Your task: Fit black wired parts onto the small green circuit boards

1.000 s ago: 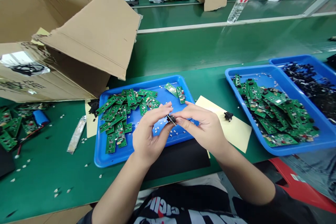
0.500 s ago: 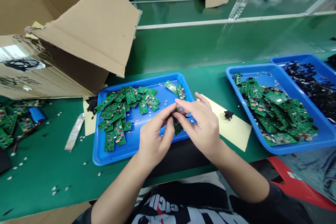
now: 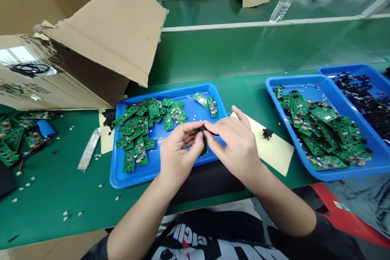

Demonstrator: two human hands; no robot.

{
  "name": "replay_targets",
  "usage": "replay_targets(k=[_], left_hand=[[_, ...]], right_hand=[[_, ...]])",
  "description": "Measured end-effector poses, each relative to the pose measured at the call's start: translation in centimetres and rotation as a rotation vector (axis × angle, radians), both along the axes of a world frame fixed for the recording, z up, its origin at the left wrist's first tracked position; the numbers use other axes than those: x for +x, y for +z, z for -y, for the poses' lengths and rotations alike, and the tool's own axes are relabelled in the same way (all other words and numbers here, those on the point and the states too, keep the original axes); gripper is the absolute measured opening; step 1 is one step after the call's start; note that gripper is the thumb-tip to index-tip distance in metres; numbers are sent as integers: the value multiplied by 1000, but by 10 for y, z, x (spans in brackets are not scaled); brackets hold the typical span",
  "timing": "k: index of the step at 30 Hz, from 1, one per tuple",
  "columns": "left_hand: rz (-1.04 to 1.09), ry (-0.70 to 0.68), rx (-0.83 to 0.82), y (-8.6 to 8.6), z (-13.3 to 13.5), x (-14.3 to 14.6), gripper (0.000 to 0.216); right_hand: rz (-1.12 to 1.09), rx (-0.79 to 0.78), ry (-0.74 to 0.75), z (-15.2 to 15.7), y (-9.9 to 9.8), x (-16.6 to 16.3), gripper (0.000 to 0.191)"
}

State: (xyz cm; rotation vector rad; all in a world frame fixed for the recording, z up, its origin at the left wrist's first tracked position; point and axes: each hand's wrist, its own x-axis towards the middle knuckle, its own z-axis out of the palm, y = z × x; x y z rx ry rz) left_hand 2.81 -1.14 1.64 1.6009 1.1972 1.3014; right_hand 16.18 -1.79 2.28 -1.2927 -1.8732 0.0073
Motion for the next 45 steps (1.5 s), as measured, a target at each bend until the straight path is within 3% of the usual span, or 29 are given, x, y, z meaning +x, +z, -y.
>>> replay_targets(k=[7,12,15,17,20,24,30,36,40,45], left_hand=[[-175,-15,129,-3,-5,-7,15],[-236,0,215,-4,-7,-8,11],[-251,35,270,-4,-8,-7,9],[-261,47,278,-4,-9,-8,8],[-192,31,228,-4,-15,-12,11],[-23,-66,79,-4,-25,-12,23],[-104,-97,-85,-6,-35,3,29],[-104,-320,45,10,-37,63,20],[-87,-479,79,18,-54,139,14],[-143,-501,-19,5,-86,239,29]], right_hand=[[207,23,-13,0,0,6,22],[173,59,12,-1,-3,3,22],[110,66,-62,-8,-7,6,20],[55,97,-199,-16,-8,16,20],[-105,137,-381,-24,-4,41,18],[-266,57,-290,-10,5,60,14],[-339,3,-340,33,-22,81,15],[-393,-80,-529,90,-59,135,19],[-473,-154,-604,122,-74,150,23],[-502,-139,-665,150,-75,158,26]])
